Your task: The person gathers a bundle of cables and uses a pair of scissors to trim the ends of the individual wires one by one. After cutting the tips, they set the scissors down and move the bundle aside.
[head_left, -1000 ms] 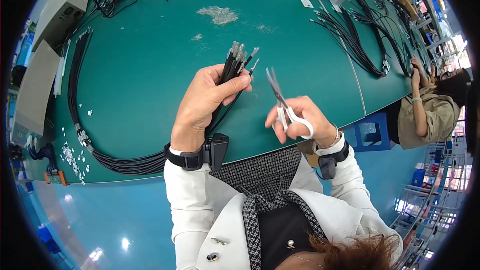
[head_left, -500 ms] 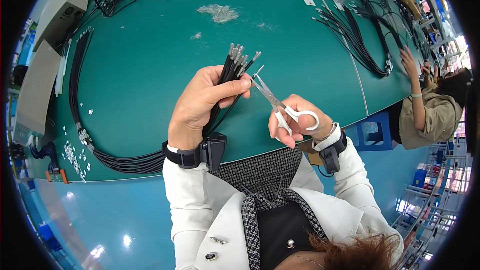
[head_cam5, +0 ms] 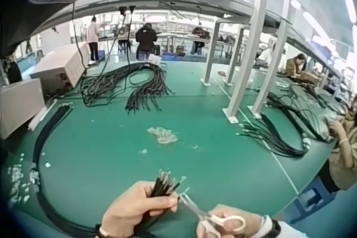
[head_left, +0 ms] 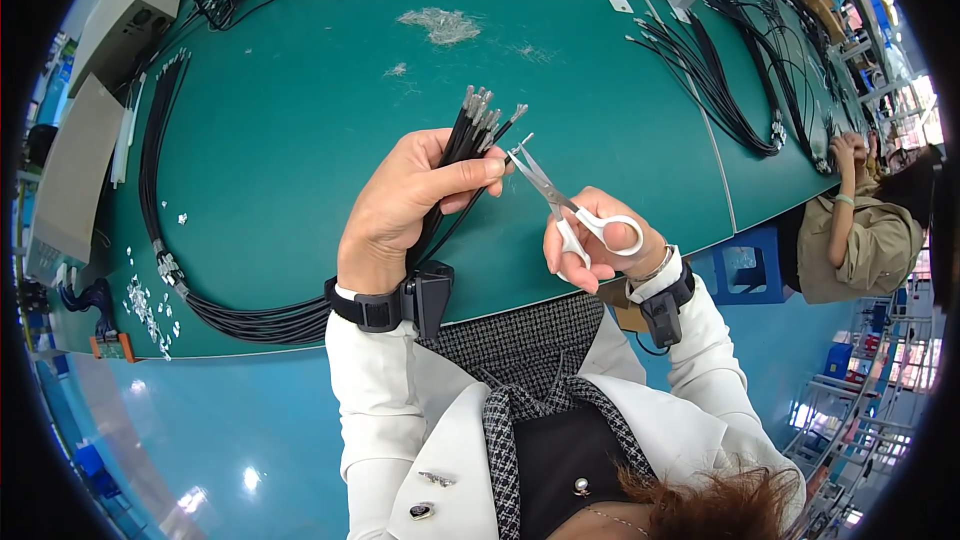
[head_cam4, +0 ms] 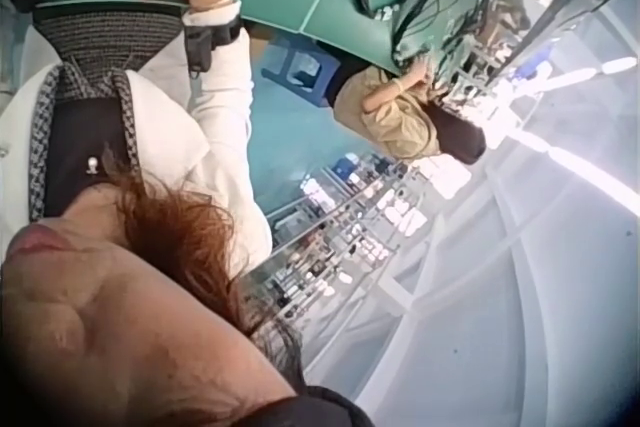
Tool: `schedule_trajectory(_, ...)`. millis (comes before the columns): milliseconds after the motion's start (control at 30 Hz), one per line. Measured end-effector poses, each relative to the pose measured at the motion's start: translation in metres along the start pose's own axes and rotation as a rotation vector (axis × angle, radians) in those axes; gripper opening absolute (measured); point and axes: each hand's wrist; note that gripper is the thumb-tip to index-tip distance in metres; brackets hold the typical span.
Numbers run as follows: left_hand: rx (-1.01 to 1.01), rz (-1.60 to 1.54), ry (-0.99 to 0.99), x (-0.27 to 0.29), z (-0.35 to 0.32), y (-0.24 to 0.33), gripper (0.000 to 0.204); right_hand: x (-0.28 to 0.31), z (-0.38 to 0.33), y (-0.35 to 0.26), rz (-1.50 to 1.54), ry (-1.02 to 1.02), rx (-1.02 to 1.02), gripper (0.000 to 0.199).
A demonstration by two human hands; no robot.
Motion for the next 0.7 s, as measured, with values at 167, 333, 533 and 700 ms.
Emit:
schedule_trajectory(167, -0.003, -0.006, -0.007, 0.001, 0.0, -0.001, 0.016, 0.0003, -0.0008, 0.0, -0.024, 0.005, -0.01, 0.08)
schedule_trajectory(333, -0.005, 0.014, -0.008, 0.0007, 0.0002, -0.0011, 0.015, 0.0004, -0.0015, -0.0016, -0.03, 0.011, -0.032, 0.08)
schedule_trajectory(533, -0.012, 0.019, -0.012, 0.0011, -0.0004, -0.0007, 0.016, 0.0021, 0.0013, 0.0033, 0.031, -0.007, -0.023, 0.082)
schedule_trajectory(700, -0.033, 0.031, -0.026, 0.0012, -0.0006, -0.0005, 0.017, 0.0032, 0.0022, 0.0051, 0.062, -0.012, -0.019, 0.083)
Point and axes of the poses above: each hand's wrist, its own z-axis towards the middle knuckle, its own x-axis out of the back of the hand, y = z × x, and after that the axes turned 2 degrees about z, right-handed
